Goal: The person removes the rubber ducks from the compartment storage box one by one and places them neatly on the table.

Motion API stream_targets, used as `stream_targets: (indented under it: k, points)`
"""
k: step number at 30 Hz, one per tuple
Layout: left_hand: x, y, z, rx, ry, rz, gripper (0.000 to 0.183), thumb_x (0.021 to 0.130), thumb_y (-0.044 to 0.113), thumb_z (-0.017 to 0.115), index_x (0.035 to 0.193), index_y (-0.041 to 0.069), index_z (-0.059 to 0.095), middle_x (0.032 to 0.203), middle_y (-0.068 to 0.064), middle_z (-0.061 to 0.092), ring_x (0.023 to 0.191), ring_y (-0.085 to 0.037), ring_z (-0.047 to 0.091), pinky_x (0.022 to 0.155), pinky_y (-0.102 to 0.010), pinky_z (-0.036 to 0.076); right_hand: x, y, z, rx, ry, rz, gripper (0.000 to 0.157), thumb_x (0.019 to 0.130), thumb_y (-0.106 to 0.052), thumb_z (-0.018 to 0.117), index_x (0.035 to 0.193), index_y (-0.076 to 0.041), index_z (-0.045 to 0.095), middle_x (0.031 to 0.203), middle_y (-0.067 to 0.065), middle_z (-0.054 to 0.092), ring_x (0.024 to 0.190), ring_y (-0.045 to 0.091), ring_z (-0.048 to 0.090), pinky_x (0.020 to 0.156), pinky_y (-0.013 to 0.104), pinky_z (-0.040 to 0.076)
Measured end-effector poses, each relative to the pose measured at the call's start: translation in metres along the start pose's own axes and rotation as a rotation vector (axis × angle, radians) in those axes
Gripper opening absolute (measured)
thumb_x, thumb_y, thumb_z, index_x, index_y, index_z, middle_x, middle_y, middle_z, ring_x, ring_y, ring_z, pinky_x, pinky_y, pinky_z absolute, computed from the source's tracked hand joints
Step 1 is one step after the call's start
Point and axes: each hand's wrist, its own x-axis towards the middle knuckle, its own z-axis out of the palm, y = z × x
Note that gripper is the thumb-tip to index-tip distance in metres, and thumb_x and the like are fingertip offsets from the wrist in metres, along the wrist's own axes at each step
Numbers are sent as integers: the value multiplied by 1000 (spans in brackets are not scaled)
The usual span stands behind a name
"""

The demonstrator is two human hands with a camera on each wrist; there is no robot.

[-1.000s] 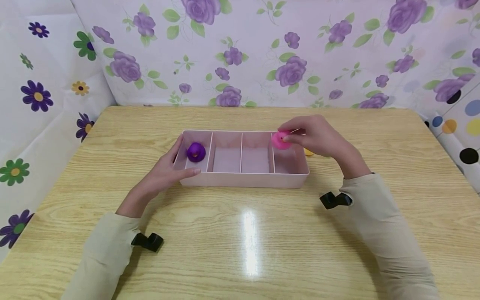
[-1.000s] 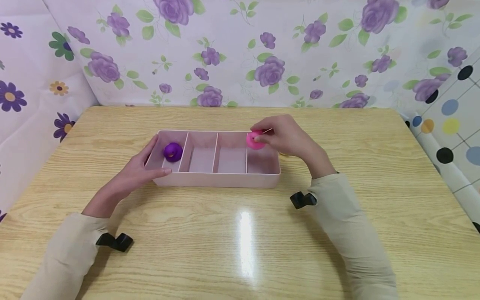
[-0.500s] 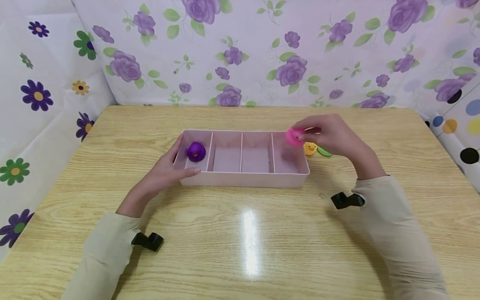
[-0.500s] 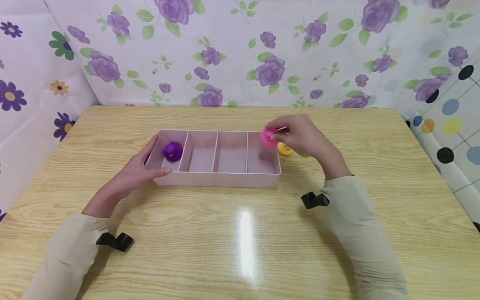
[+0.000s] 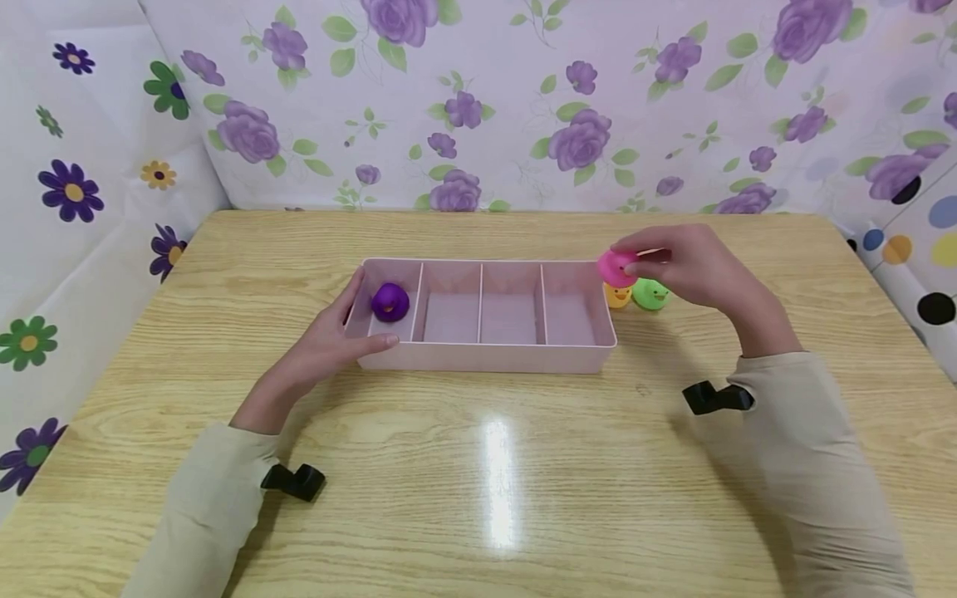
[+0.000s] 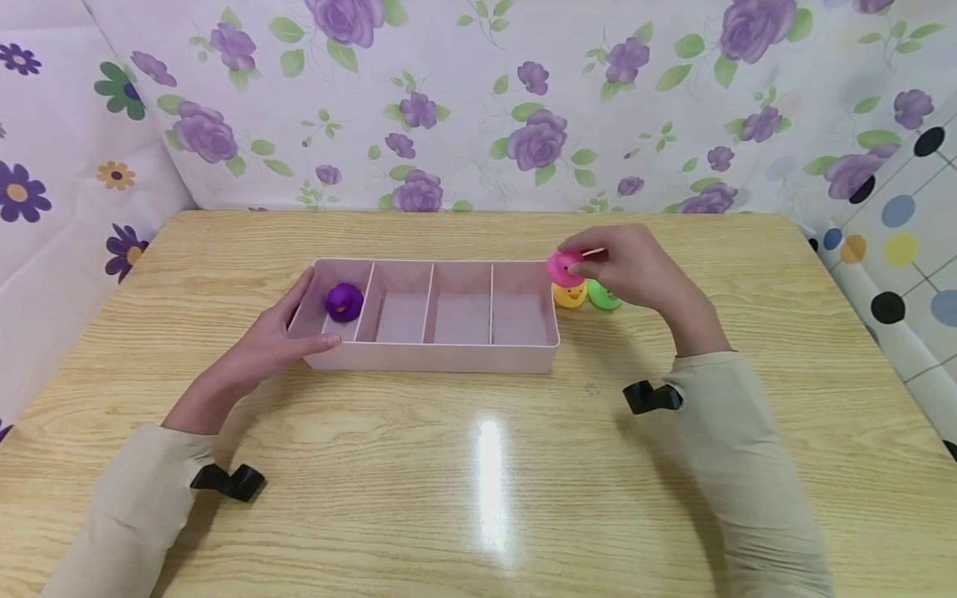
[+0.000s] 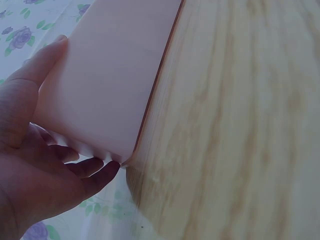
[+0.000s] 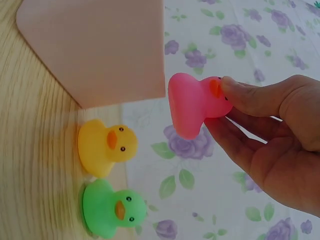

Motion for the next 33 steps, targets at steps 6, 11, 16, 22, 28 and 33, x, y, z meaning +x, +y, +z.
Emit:
stream_targets:
  k: [6,11,16,22,28,33]
  points:
    - [0,-1,0,-23,-6,1,111,88,24,77,160,25,-8,166,-4,-7,151,-26,-6,121,-54,3,-3,9,-4,-5,-2,41,26,91,0,70,117,1,73,114,18,71,104,32,66,88,39,55]
    - [1,-1,-1,-17,-5,-1,112,87,25,77,160,26,-7,166,-3,-7,151,-26,-6,121,-54,3,-6,16,-7,1,-2,92,27,92,-2,69,119,0,72,116,19,70,108,33,65,92,45,53]
    - [0,-1,-1,-14,-7,-6,111,87,26,77,160,26,-7,166,-3,-7,151,-26,-7,120,-55,3,-8,25,-10,-7,-20,156,30,94,-5,68,123,0,70,121,21,68,111,36,63,93,50,52]
    - [0,0,-1,-6,-5,-2,111,88,25,77,160,26,-7,166,-4,-7,151,-26,-7,121,-55,3,-10,36,-14,-14,-23,211,31,95,-8,68,125,0,69,123,23,66,111,38,63,93,52,52]
    - [0,-1,-1,-5,-2,-2,111,87,25,77,160,26,-7,166,-4,-7,151,-26,-7,121,-54,3,-12,47,-17,-21,-33,239,33,96,-9,66,127,1,67,125,25,65,112,40,62,93,54,51]
    - [0,-2,-1,-2,0,-2,111,87,25,77,160,27,-6,166,-5,-6,151,-27,-7,120,-55,3,-15,55,-19,-29,-45,252,34,97,-9,65,129,2,66,127,26,63,113,42,61,93,56,50]
